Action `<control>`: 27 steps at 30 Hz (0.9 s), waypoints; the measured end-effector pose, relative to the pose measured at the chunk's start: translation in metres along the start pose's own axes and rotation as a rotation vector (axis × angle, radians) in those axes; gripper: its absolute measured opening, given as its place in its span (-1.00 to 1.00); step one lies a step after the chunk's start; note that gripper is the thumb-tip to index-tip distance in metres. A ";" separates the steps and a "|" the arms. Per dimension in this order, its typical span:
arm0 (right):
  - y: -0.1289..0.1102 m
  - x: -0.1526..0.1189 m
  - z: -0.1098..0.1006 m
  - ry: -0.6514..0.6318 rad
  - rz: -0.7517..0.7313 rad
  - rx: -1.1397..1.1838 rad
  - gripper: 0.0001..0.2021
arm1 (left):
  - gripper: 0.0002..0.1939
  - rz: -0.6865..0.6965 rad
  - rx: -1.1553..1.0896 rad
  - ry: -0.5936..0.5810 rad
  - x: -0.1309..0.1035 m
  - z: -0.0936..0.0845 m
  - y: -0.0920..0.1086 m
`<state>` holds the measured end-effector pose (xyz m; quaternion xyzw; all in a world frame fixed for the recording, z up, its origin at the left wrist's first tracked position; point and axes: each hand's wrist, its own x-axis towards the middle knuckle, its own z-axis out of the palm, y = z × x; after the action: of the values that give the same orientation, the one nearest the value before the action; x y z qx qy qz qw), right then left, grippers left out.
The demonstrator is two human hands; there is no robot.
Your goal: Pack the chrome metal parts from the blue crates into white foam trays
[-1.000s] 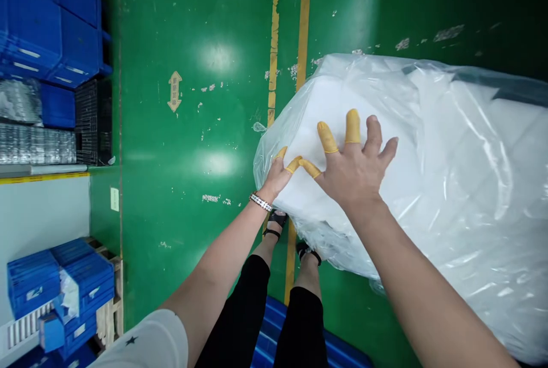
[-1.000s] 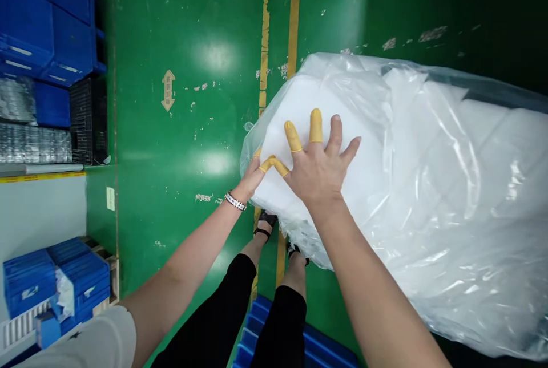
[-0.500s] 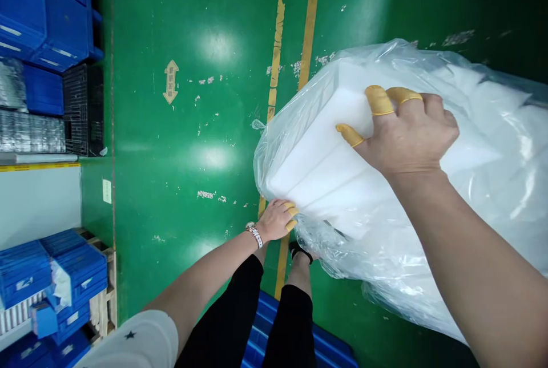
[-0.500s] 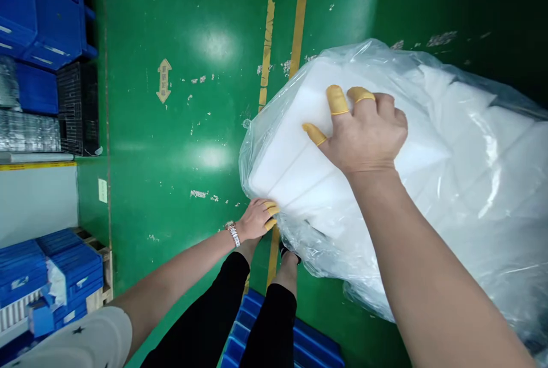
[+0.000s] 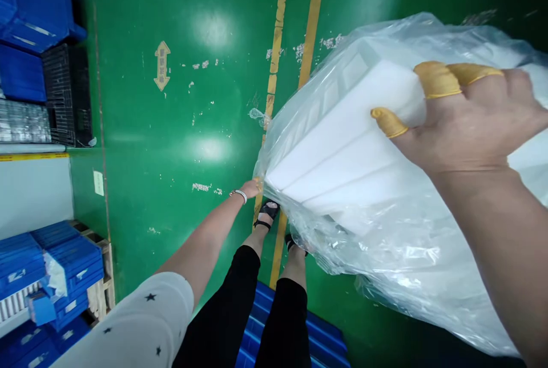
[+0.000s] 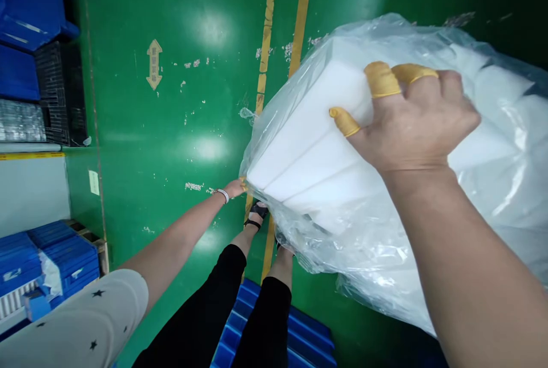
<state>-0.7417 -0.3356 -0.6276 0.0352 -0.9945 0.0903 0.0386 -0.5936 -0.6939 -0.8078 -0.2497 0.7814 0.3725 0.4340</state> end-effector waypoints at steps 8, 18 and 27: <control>0.006 -0.005 0.014 0.087 0.000 0.142 -0.15 | -0.14 0.600 -0.136 0.198 -0.025 -0.031 0.095; -0.008 -0.160 0.028 0.379 0.784 0.911 -0.33 | -0.17 0.842 -0.065 0.116 -0.026 0.012 0.184; -0.020 -0.163 0.037 0.159 1.150 1.115 -0.37 | -0.09 0.640 -0.194 0.083 -0.034 0.003 0.183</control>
<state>-0.5808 -0.3517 -0.6734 -0.4749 -0.6597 0.5815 0.0337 -0.7060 -0.5800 -0.7123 -0.0467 0.7981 0.5519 0.2371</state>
